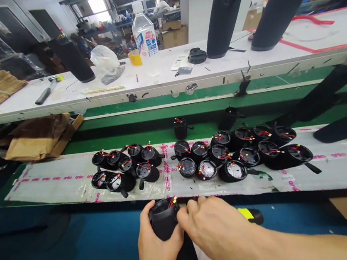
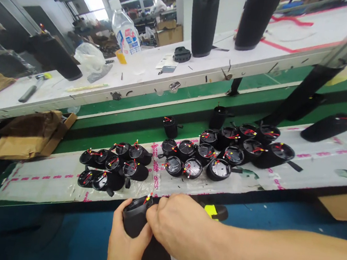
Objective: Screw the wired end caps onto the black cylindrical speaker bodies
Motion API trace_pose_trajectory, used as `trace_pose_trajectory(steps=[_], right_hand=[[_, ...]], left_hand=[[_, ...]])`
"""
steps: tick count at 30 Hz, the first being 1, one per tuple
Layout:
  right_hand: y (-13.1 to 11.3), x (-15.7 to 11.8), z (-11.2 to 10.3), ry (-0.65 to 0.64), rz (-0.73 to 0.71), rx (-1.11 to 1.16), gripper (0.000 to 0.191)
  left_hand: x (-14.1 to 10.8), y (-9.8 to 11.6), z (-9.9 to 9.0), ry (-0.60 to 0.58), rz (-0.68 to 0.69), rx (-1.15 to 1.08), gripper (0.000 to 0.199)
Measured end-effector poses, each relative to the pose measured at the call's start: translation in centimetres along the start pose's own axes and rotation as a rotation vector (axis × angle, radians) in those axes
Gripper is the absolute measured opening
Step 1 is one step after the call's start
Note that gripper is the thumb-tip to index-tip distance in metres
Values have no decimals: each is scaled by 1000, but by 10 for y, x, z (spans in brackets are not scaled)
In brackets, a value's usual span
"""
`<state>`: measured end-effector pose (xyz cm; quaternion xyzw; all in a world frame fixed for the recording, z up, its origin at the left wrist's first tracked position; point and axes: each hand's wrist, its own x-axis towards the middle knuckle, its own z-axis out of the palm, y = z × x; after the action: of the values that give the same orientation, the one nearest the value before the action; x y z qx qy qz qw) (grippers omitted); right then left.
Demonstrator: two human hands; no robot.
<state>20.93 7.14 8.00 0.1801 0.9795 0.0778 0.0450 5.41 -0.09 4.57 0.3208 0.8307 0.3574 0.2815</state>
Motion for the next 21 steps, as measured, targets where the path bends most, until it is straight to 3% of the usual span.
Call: trace_pose_trajectory(steps=[3,7,12,14,18,21], right_hand=[[-3,3,5,21,19,47,25],[-1,-1,11,166,58,170,23],[9,-13,20,368,212,354,17],[12,-18,22,333,259,456,18],[17,-27,17,62,420,902,25],[18,-28,16,-71,575,1201,33]], left_hand=[[3,-4,-4,-16,-12,-15,78],[9,-19,-12,-48,26,-144,80],[14,-32,-16,-218,-62,-416,89],[14,-33,-16,-254,-86,-490,92],[14,-30,-17,-335,-131,-622,92],[13,-28,-16,-423,-180,-758,93]])
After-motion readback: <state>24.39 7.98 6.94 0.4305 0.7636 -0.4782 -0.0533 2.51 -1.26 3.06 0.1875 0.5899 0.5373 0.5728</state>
